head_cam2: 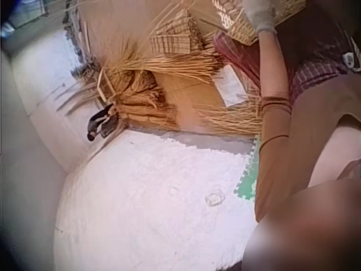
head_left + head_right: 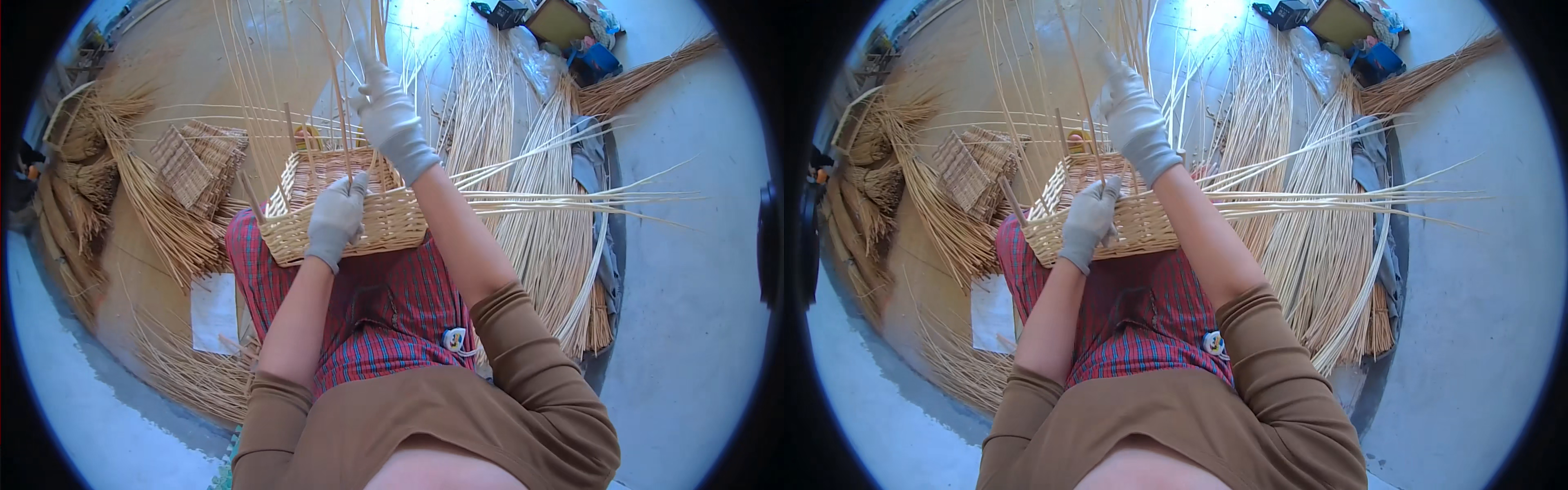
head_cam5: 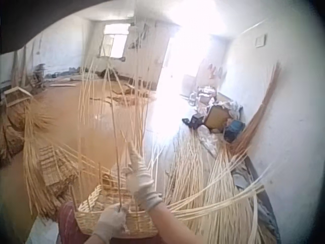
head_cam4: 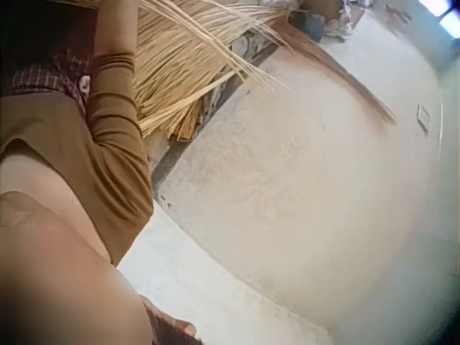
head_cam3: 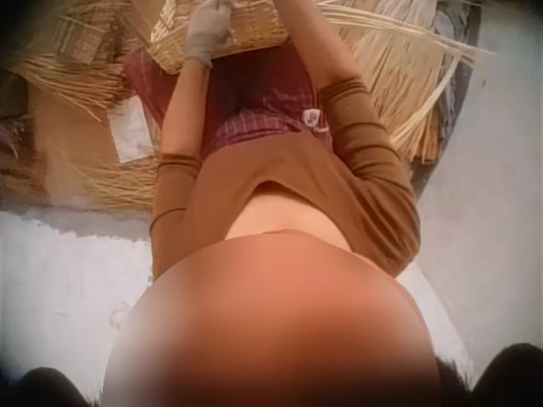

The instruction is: Weaving a rectangular wicker basket using long wooden strips.

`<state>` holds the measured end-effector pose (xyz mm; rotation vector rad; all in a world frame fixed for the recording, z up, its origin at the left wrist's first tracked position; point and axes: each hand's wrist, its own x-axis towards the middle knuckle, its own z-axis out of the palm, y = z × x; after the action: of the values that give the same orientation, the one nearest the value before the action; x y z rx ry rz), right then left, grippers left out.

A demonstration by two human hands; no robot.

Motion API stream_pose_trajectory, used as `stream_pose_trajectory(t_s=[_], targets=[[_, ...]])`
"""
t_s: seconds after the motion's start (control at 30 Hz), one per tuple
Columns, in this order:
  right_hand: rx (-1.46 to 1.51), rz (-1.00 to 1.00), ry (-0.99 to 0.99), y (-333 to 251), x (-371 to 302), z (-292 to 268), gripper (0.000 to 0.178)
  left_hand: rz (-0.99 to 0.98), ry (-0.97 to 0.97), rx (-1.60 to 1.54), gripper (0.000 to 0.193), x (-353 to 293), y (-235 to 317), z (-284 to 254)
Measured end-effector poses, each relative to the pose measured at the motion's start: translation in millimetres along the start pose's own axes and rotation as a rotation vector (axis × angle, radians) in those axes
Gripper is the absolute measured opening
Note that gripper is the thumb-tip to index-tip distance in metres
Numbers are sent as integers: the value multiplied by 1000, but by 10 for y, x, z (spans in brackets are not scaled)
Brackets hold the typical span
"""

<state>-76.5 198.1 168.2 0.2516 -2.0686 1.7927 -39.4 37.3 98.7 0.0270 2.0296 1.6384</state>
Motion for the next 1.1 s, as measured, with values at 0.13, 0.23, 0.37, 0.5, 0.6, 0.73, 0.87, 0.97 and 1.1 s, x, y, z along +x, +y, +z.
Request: stream_pose_trajectory(t_s=[0.13,0.23,0.37,0.5,0.6,0.73,0.87,0.97,1.1], targets=[[-261,190,507,-252,-706,-209,24,-59,10,4,40,60,6,-43],[-172,770,383,-442,-1684,-351,20,-77,-14,-37,29,64,6,-20],[-801,-85,151,39,-1698,-177,20,274,115,-193,43,-171,-225,-12],[-1265,-236,63,511,-1077,31,26,675,721,-113,57,-393,-598,-586],[-1273,-184,-45,319,-699,-33,39,183,287,3,42,-170,-556,-1115],[-1481,-399,110,-200,-164,-426,28,564,97,-140,40,-52,32,-1194],[-1253,-429,304,-420,-169,-963,49,807,-76,112,63,-443,664,-896],[-1093,-514,401,-407,-651,-1165,36,810,-130,464,89,-879,637,-620],[-1032,-476,405,-297,-1217,-1345,16,1054,-146,699,85,-1205,437,-371]])
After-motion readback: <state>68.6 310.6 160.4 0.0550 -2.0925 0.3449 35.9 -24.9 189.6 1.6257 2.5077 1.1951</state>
